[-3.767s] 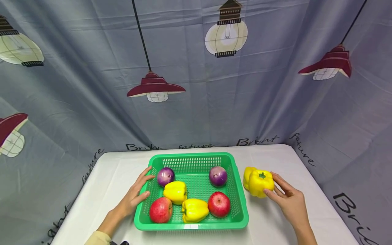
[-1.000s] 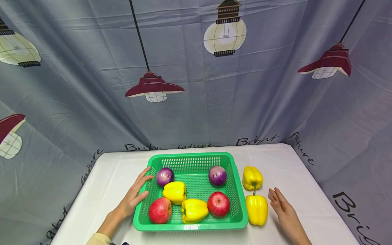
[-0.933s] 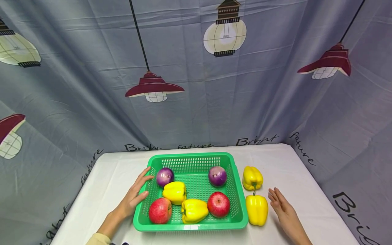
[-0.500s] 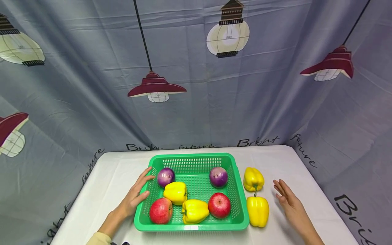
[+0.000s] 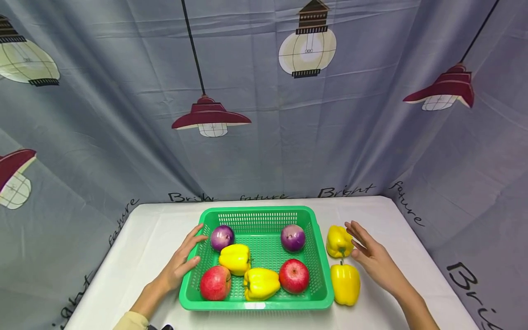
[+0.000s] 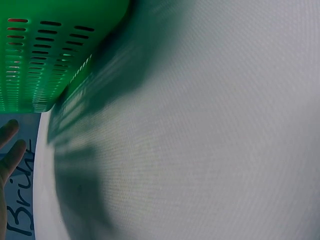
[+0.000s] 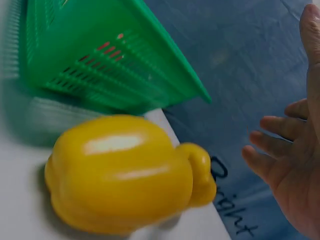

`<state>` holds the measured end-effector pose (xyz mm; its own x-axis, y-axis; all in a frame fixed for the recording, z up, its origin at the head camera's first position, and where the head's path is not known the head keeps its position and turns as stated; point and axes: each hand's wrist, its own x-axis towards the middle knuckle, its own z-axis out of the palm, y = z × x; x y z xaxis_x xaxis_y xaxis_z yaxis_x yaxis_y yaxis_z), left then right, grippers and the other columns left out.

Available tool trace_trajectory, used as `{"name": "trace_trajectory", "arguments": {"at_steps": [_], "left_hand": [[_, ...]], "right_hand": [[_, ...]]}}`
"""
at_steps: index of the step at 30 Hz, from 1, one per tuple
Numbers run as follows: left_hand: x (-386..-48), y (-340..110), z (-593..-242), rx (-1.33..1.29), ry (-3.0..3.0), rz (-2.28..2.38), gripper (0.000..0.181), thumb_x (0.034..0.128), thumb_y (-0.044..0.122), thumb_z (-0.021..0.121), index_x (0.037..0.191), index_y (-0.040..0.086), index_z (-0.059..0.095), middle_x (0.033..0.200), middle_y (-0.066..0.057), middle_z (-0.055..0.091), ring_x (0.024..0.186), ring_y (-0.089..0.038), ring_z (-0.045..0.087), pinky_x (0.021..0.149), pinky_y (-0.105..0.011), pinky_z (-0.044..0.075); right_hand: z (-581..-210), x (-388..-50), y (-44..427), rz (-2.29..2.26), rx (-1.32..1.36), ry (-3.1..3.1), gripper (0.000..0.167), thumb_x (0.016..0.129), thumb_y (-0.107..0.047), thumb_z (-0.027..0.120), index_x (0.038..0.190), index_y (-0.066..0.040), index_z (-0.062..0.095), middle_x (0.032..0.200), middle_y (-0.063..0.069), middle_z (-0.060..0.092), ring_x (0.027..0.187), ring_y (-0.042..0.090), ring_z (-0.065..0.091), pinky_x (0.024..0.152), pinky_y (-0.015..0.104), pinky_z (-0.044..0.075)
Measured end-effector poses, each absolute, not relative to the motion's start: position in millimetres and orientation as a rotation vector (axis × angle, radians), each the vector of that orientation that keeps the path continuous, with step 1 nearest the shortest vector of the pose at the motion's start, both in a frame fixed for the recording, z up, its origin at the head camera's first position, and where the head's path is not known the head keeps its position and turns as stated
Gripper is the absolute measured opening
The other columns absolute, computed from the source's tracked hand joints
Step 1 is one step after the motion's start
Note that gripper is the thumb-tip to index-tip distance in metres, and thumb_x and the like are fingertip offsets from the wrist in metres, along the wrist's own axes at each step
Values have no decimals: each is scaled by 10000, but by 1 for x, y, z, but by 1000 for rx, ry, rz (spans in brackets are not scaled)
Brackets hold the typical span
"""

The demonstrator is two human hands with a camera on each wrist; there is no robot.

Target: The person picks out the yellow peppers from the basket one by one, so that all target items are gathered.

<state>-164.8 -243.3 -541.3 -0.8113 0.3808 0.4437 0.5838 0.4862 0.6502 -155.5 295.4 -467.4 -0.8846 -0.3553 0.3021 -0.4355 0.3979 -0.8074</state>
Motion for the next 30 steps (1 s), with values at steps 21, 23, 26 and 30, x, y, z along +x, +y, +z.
{"name": "trace_trajectory", "arguments": {"at_steps": [21,23,26,30], "left_hand": [[-164,-242,-538,-807,-2504,-1228,513,892,167,530,1399,95,533,1630,-154,254,1458,-376,300,1008,-733,332],[-164,-242,-537,-809,-2502,-1230,511,892,167,533,1398,91,534,1629,-159,256,1457,-379,301,1008,-734,331],[-164,-243,-537,-815,-2497,-1229,507,899,178,532,1397,85,536,1627,-165,257,1457,-382,300,1010,-734,328],[-164,-243,-539,-823,-2490,-1226,503,908,197,527,1399,85,535,1628,-165,256,1456,-386,301,1008,-737,326]], "right_hand": [[-437,-200,245,1469,940,-2689,748,924,-67,712,1566,-39,328,1558,196,396,1345,491,436,1035,249,414],[-437,-204,241,1515,955,-2677,725,926,-65,715,1553,-27,354,1556,188,404,1356,489,424,1045,302,419],[-435,-209,235,1623,975,-2643,674,940,-70,702,1535,-19,387,1544,178,426,1365,475,418,1052,355,420],[-432,-217,226,1740,989,-2601,629,951,-73,689,1519,-32,422,1537,170,437,1370,485,406,1040,403,441]]}}
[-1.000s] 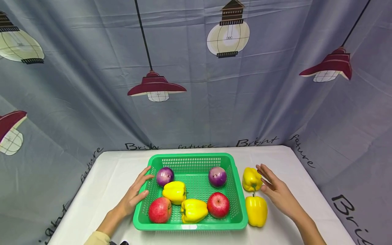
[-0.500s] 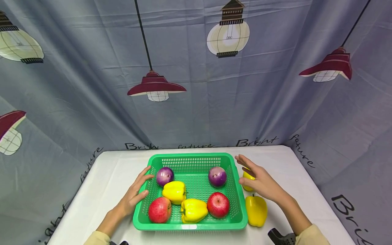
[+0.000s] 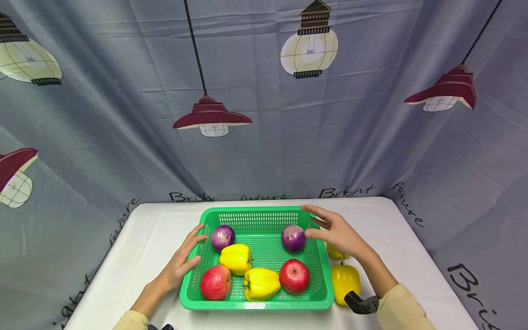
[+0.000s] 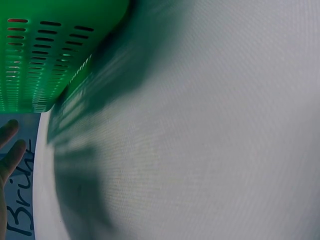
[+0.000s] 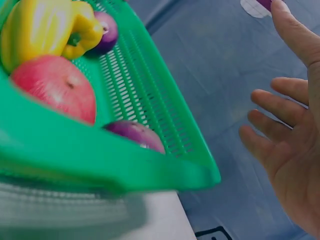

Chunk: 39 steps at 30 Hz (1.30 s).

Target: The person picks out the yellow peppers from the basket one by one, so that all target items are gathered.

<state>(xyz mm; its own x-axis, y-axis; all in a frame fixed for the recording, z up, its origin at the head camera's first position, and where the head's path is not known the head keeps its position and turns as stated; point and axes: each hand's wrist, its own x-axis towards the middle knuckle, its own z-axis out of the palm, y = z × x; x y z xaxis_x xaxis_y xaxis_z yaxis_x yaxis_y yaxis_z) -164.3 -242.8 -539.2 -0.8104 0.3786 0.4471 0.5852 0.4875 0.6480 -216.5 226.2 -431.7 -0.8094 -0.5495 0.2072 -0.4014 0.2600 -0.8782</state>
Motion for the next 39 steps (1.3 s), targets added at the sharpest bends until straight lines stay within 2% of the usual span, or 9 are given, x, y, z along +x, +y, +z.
{"name": "trace_trajectory", "arguments": {"at_steps": [3,9,16,21,28,34,39], "left_hand": [[-164,-243,-540,-825,-2489,-1232,506,905,187,525,1402,90,533,1630,-158,254,1454,-389,302,1005,-740,327],[-165,-243,-540,-827,-2483,-1231,505,908,190,524,1402,85,533,1630,-160,254,1456,-387,300,1008,-741,323],[-166,-241,-542,-823,-2480,-1224,498,921,217,520,1400,81,536,1632,-155,254,1457,-380,302,1007,-743,320],[-165,-239,-542,-814,-2478,-1228,503,919,205,510,1402,66,539,1637,-151,249,1448,-404,311,992,-748,328],[-164,-241,-540,-797,-2482,-1222,504,910,186,506,1402,78,539,1635,-150,251,1446,-412,309,984,-759,329],[-164,-241,-541,-800,-2490,-1231,499,931,227,497,1403,68,533,1641,-135,242,1449,-402,306,995,-749,328],[-164,-242,-540,-803,-2495,-1245,504,920,202,508,1409,79,528,1644,-126,236,1459,-387,293,1007,-739,321]], "right_hand": [[-431,-222,219,-1624,-912,2339,630,944,-64,696,1516,-47,435,1540,154,437,1370,499,396,1051,429,429],[-432,-231,200,-1653,-948,2269,650,914,-24,721,1505,-56,455,1540,168,430,1400,463,372,1104,491,329],[-439,-238,177,-1589,-960,2228,688,895,-27,749,1509,-25,438,1561,164,401,1440,453,307,1130,541,283],[-443,-242,160,-1550,-981,2218,724,875,-105,795,1505,-26,446,1553,158,417,1442,409,333,1129,509,309],[-451,-244,136,-1504,-973,2169,741,877,-162,804,1505,-18,440,1553,177,410,1423,466,332,1119,576,302],[-456,-247,120,-1314,-1033,2239,791,852,-306,830,1496,-29,463,1527,119,465,1415,362,402,1132,462,337],[-458,-249,107,-1159,-1065,2267,817,827,-378,840,1485,-48,486,1520,95,479,1382,390,439,1118,474,362]]}}
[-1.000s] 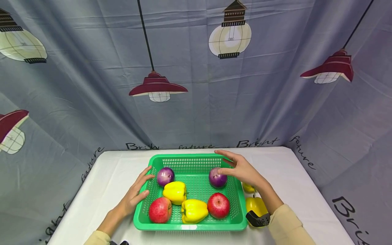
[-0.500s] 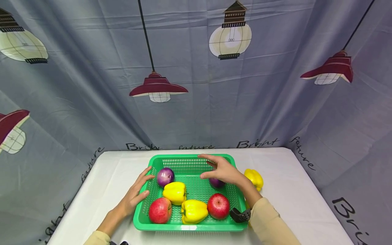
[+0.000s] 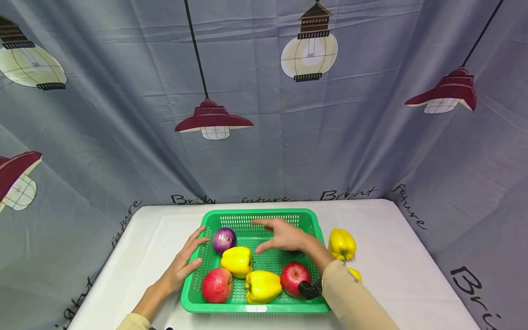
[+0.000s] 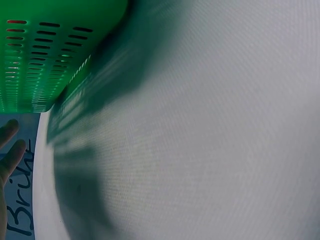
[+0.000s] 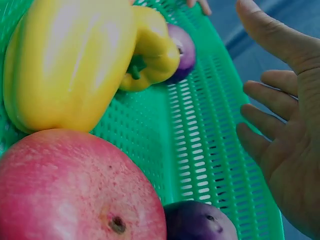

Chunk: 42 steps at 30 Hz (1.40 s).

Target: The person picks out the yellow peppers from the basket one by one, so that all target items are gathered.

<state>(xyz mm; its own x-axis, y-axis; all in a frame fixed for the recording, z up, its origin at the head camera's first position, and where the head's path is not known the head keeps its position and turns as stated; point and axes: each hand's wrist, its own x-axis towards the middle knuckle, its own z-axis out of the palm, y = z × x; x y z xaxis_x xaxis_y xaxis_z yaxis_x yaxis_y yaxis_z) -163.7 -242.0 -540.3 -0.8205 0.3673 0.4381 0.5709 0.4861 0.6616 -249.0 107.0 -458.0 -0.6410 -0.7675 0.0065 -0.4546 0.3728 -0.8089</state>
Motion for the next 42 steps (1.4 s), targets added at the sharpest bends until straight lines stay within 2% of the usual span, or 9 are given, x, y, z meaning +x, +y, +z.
{"name": "trace_trajectory", "arguments": {"at_steps": [5,10,13,27,29,32,35,38,42], "left_hand": [[-162,-243,-540,-795,-2501,-1247,508,919,217,509,1410,90,526,1644,-119,236,1465,-371,286,1016,-731,318],[-162,-244,-540,-794,-2507,-1244,505,922,220,511,1411,96,527,1643,-125,238,1462,-374,291,1010,-734,323],[-162,-244,-540,-791,-2511,-1246,506,914,197,512,1411,102,528,1642,-124,239,1461,-369,294,1007,-735,327],[-164,-241,-540,-810,-2495,-1246,501,924,215,503,1404,73,530,1640,-134,242,1468,-360,284,1021,-736,309],[-164,-241,-540,-811,-2493,-1243,501,927,225,502,1404,73,531,1639,-136,243,1470,-357,282,1021,-735,308],[-163,-241,-539,-811,-2491,-1243,501,926,219,504,1404,71,530,1637,-140,246,1474,-351,276,1023,-735,306],[-163,-242,-539,-806,-2496,-1243,500,923,208,505,1405,77,528,1638,-135,246,1474,-347,273,1020,-737,311],[-163,-242,-539,-800,-2504,-1244,501,923,205,504,1409,84,526,1642,-122,241,1474,-347,272,1022,-735,310],[-163,-243,-539,-805,-2503,-1238,499,923,201,508,1408,84,527,1641,-125,243,1474,-345,276,1022,-735,307]], "right_hand": [[-464,-249,96,-1055,-1026,2267,870,800,-370,862,1514,-84,455,1544,73,447,1365,431,445,1103,520,376],[-474,-248,84,-960,-1060,2244,958,768,-335,892,1533,-35,400,1566,103,412,1360,443,443,1092,521,390],[-480,-248,76,-906,-1089,2235,977,757,-369,895,1521,-5,406,1559,109,423,1358,433,448,1088,508,399],[-490,-242,59,-715,-1093,2262,986,719,-456,899,1514,-79,455,1510,9,491,1358,214,468,1098,408,399],[-492,-243,58,-735,-1093,2255,940,729,-445,895,1491,-75,489,1446,-17,551,1281,157,523,1064,361,431],[-493,-244,57,-823,-1099,2220,833,741,-395,898,1428,-61,564,1272,-71,651,1078,89,602,940,283,503],[-492,-245,58,-930,-1091,2177,739,742,-322,906,1367,-51,620,1107,-119,687,920,64,621,824,243,536],[-490,-245,59,-973,-1085,2176,722,734,-288,912,1353,-47,631,1064,-129,690,890,62,629,795,236,545],[-485,-245,59,-988,-1073,2199,760,729,-282,916,1376,-28,608,1109,-100,700,900,70,635,798,236,548]]}}
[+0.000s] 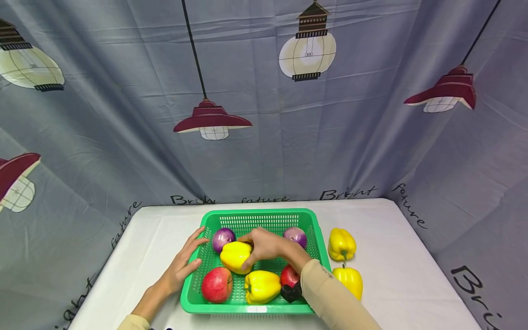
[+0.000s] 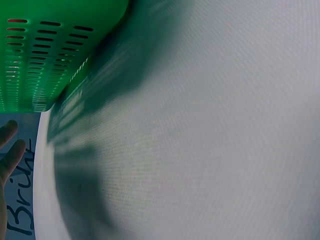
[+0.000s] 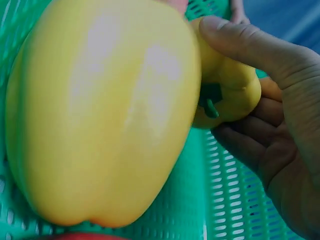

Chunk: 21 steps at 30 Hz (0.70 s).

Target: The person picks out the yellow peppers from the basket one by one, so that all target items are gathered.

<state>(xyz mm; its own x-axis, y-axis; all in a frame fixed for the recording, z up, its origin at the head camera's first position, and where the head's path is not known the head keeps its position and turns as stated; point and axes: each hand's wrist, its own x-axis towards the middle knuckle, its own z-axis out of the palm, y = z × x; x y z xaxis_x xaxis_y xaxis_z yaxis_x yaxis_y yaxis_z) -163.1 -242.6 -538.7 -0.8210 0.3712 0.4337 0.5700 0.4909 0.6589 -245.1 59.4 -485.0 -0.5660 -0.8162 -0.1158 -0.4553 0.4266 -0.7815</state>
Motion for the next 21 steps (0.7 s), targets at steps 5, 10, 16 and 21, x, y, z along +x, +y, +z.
{"name": "trace_trajectory", "arguments": {"at_steps": [5,10,16,21], "left_hand": [[-163,-243,-539,-816,-2497,-1229,496,924,197,510,1406,79,528,1637,-139,249,1476,-338,274,1023,-736,304],[-164,-242,-539,-809,-2505,-1231,496,923,197,510,1407,89,528,1639,-131,247,1472,-344,281,1023,-733,309],[-164,-242,-540,-800,-2513,-1234,497,932,222,505,1414,105,524,1642,-128,241,1471,-349,282,1026,-726,310],[-164,-243,-541,-797,-2510,-1230,496,941,250,497,1419,122,521,1640,-131,244,1475,-341,280,1028,-721,311]], "right_hand": [[-482,-245,60,-1017,-1047,2224,788,721,-269,923,1384,-1,591,1174,-51,702,922,70,631,819,236,543],[-480,-246,61,-1021,-1054,2267,817,714,-294,922,1393,6,581,1228,-10,694,931,59,628,856,282,548],[-472,-245,64,-1046,-1057,2336,822,695,-287,921,1379,20,586,1208,30,703,904,63,634,841,298,553],[-460,-241,65,-1064,-1020,2445,817,694,-300,903,1381,13,589,1167,20,714,880,90,625,782,268,537]]}}
